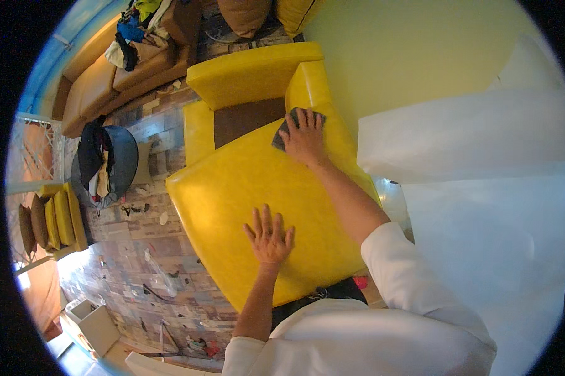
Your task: The person sands the surface of a yellow armchair using a sanding block. They move the block across the seat and side panels in repeated strokes, maintaining contact with the furniture throughout the clip.
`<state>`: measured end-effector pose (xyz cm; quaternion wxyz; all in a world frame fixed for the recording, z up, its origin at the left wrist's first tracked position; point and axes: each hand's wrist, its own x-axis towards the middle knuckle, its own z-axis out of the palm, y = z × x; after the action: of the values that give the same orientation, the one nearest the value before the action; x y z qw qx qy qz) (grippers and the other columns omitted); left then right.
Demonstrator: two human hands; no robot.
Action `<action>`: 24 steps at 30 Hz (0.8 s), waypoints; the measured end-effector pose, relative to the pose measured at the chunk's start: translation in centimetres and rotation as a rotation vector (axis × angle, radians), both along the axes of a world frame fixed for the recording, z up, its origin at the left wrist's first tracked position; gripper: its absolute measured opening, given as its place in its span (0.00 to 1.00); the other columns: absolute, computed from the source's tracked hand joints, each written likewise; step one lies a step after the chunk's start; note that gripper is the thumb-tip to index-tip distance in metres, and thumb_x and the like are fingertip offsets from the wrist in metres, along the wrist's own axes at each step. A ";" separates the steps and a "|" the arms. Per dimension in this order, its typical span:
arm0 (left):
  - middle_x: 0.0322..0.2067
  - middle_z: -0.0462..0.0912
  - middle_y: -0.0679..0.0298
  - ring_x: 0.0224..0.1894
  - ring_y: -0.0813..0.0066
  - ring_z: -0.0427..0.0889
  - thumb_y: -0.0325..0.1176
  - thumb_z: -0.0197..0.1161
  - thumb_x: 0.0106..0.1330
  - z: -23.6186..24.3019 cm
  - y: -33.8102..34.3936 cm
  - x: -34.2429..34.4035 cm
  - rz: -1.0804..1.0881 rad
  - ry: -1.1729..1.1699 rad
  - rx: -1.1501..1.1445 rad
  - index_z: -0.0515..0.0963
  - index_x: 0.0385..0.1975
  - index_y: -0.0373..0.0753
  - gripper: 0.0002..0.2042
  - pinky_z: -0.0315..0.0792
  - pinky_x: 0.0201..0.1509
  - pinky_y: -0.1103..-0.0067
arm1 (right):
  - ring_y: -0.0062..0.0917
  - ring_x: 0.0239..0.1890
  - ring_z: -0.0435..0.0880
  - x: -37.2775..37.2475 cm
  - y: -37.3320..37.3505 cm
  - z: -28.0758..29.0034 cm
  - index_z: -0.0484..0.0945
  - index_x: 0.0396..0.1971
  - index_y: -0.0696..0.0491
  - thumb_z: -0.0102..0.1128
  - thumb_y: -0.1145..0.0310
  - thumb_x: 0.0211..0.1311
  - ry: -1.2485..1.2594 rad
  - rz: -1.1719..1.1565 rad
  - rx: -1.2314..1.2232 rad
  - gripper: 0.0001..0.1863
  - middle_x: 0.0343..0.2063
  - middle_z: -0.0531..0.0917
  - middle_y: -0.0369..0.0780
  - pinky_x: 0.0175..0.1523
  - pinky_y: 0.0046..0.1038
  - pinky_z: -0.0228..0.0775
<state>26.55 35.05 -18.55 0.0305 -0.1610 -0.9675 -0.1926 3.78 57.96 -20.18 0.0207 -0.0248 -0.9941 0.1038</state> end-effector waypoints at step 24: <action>0.81 0.61 0.52 0.85 0.41 0.51 0.55 0.59 0.76 -0.6 0.1 1.0 -0.041 -0.039 -0.113 0.81 0.64 0.45 0.26 0.41 0.80 0.33 | 0.64 0.80 0.55 8.7 3.2 -0.6 0.61 0.81 0.52 0.42 0.40 0.83 0.041 -0.622 -0.157 0.39 0.79 0.57 0.60 0.81 0.65 0.42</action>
<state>27.58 35.13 -19.19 -0.0012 -0.1784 -0.9738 -0.1411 12.49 61.16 -20.81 0.0695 -0.3270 -0.9271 0.1694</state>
